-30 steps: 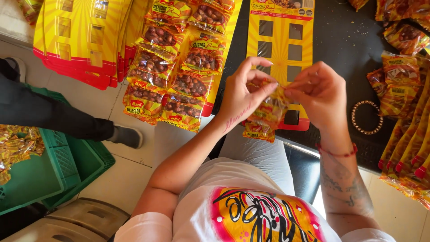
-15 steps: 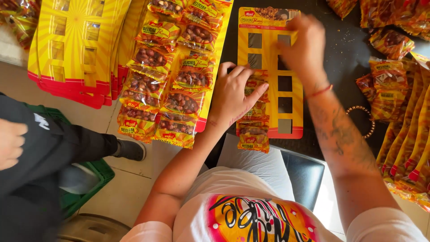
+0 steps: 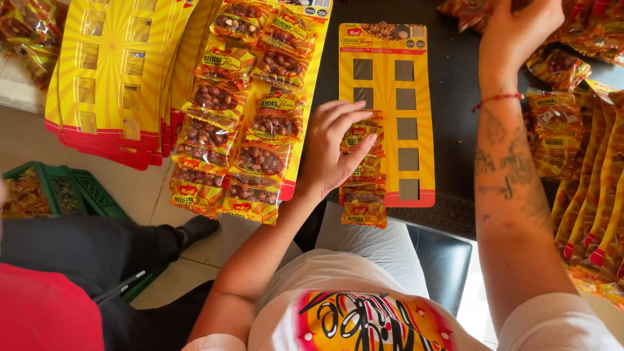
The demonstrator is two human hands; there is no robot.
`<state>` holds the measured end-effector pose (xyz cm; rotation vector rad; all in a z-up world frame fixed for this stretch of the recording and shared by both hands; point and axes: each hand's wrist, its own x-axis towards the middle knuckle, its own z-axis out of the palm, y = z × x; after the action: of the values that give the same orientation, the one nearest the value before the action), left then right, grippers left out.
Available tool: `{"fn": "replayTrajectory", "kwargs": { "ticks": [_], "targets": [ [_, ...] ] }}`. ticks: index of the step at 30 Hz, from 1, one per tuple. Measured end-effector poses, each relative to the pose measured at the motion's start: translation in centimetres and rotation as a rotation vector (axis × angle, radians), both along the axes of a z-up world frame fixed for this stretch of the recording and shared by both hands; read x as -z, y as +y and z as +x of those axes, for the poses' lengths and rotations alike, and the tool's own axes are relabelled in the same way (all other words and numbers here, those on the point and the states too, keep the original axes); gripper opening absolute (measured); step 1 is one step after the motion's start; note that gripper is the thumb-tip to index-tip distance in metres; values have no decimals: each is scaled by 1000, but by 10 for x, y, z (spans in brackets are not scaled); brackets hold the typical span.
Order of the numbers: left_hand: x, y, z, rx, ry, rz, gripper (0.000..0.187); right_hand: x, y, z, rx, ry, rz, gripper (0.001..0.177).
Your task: The person places small individual bags of snacks into the slots of a larger display card, repeating this for several cards and then stacking the completed display cards on a table.
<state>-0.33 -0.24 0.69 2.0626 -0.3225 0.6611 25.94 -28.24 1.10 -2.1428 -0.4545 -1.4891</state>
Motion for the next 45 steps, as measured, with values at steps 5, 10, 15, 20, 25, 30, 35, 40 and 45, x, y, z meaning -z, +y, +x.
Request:
{"fn": "replayTrajectory", "kwargs": {
  "ticks": [5,10,15,20,25,30,35,40,45],
  "targets": [
    [-31,-23,0,285,268,-537,49,-53,61,-134,-445,338,274,56],
    [-23,-27,18,259,503,-885,50,-85,92,-238,-852,566,-189,26],
    [-5,-31,10,192,325,-742,34,-54,78,-210,-943,929,342,39],
    [-28,-24,0,132,239,-595,15,-50,83,-199,-816,1183,416,22],
    [-17,-10,10,5,123,-389,28,-31,96,-190,-764,1236,436,30],
    [12,0,36,-25,200,-376,11,-13,103,-162,-711,1225,272,27],
    [13,-5,54,-89,247,-379,20,3,112,-128,-585,1093,179,32],
    [20,-8,56,-98,109,-52,49,22,112,-100,-421,1033,27,27],
    [16,-7,52,-94,81,195,68,21,69,-40,123,463,-390,46]
  ]
}}
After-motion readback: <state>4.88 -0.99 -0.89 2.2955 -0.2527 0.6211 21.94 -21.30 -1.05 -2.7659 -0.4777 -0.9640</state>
